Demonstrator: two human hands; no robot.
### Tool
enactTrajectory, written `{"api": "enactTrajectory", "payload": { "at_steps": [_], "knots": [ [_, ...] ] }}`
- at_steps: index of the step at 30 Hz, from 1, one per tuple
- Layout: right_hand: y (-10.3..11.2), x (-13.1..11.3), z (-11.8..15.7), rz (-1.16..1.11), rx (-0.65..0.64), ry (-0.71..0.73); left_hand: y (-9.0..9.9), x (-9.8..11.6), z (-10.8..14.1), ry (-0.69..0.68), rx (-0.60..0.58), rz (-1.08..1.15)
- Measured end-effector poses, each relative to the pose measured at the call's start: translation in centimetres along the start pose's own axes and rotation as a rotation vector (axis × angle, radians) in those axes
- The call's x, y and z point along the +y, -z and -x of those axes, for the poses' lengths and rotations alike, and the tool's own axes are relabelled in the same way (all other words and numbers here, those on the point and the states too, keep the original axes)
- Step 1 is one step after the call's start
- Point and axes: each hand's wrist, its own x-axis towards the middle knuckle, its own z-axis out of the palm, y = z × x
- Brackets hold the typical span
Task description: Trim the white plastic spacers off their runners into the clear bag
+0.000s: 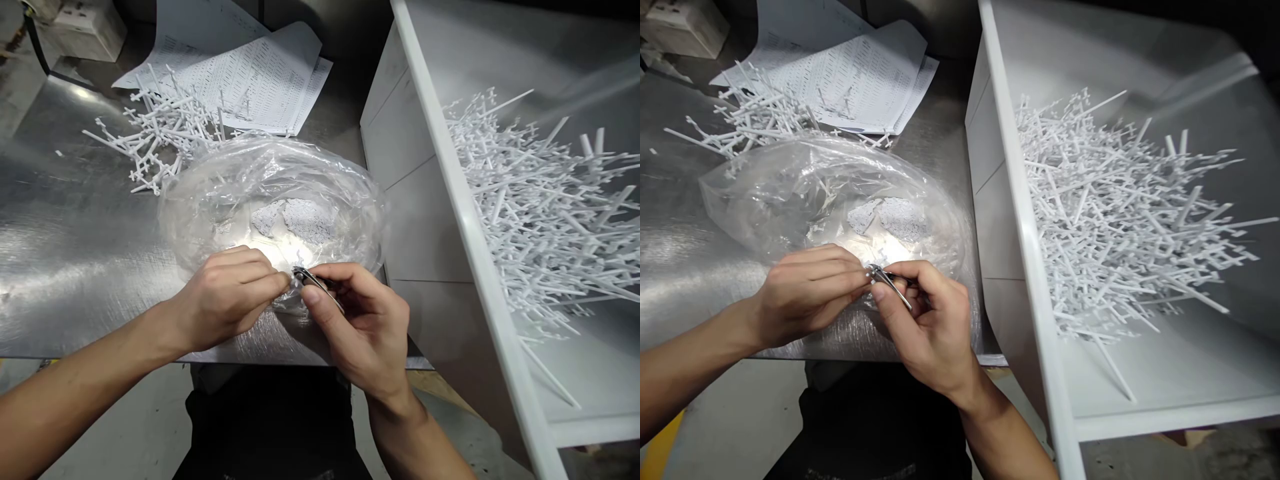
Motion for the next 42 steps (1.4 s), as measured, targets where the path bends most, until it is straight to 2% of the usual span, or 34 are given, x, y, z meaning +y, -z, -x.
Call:
{"api": "enactTrajectory", "payload": {
  "at_steps": [3, 8, 15, 22, 27, 32, 42],
  "knots": [
    [-0.1, -0.1, -0.2, -0.024, 0.003, -0.026, 0.1, 0.1, -0.1, -0.010, -0.032, -0.033],
    [0.0, -0.1, -1.0, -0.115, 0.035, -0.151, 0.2, 0.4, -0.4, -0.026, -0.091, -0.098],
    [0.0, 0.1, -1.8, -0.191, 0.038, -0.290, 0.2, 0.2, -0.8, -0.009, -0.056, -0.040],
    [0.0, 0.2, -1.1, -0.181, 0.153, -0.209, 0.2, 0.2, -0.5, 0.014, 0.000, 0.000],
    [-0.2, 0.0, -1.0, -0.138, 0.119, -0.173, 0.1, 0.2, -0.4, -0.009, 0.036, 0.010],
    [-0.1, 0.1, -0.8, -0.123, 0.112, -0.178, 0.4, 0.1, -0.5, -0.042, 0.002, -0.016],
    [-0.1, 0.1, -0.7, -0.108, 0.113, -0.167, 0.2, 0.2, -0.4, -0.049, 0.034, 0.008]
  ]
}}
